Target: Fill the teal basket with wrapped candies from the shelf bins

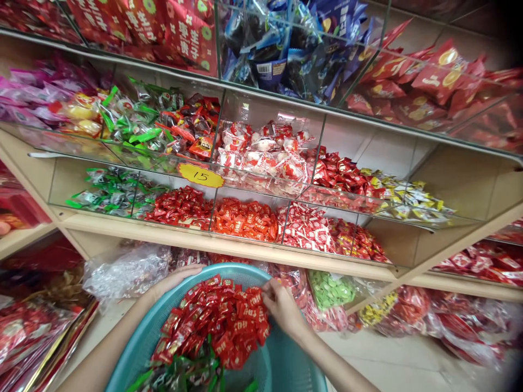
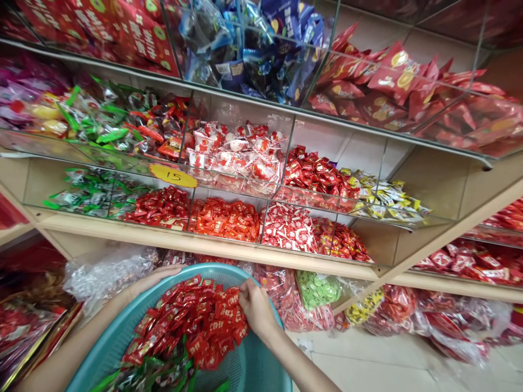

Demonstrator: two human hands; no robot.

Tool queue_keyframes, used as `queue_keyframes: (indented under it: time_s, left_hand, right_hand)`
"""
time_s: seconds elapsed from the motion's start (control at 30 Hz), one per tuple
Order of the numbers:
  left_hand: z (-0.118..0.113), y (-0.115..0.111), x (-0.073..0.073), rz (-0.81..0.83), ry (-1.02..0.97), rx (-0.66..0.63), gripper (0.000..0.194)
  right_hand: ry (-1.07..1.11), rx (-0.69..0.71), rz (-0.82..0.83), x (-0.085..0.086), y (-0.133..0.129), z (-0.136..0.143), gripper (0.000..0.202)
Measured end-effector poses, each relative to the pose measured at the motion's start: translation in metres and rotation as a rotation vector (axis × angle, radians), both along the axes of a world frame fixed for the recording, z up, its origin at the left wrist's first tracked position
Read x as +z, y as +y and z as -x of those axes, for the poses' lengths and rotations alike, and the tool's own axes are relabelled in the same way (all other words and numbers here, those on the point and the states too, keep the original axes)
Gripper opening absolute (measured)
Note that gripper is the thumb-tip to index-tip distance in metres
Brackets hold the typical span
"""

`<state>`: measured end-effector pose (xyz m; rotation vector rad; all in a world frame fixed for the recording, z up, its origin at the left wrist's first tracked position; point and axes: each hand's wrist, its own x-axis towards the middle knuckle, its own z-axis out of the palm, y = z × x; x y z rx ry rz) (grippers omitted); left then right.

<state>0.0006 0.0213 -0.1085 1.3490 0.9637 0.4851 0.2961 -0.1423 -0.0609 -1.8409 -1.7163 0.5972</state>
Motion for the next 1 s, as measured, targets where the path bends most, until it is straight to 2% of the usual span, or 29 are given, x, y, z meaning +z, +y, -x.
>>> queue_keyframes:
  time_s: [0.07,0.17,0.33,0.43,0.53,0.67,0.83,1.0]
  left_hand:
    - [0.001,0.001,-0.002,0.004,-0.007,-0.013,0.045]
    - [0.001,0.002,-0.003,-0.035,0.012,-0.022,0.044]
    - [-0.001,0.0,0.002,-0.064,0.034,-0.04,0.048]
    - [-0.002,-0.002,0.005,-0.051,0.023,-0.048,0.051]
    - [-0.001,-0.003,0.006,-0.036,0.013,-0.054,0.052]
    - [0.0,-0.004,0.006,-0.026,0.009,-0.033,0.052]
    - [-0.002,-0.009,0.013,-0.032,0.028,-0.007,0.055]
    - [-0.004,-0.012,0.021,-0.068,0.075,0.017,0.059]
  right_hand:
    - [-0.181,-0.032,0.018,0.01,-0.001,0.001,0.009]
    - [-0.363,-0.072,0.009,0.034,0.005,0.003,0.015]
    - [-0.341,-0.011,-0.194,0.078,0.038,0.006,0.016]
    - [-0.345,0.035,-0.337,0.094,0.069,0.005,0.015]
    - [-0.418,0.045,-0.355,0.099,0.098,0.003,0.016]
    - [-0.469,0.048,-0.247,0.095,0.12,0.0,0.016]
    - [-0.436,0.053,-0.229,0.091,0.125,-0.001,0.014]
    - [-0.399,0.071,-0.34,0.096,0.115,-0.004,0.013]
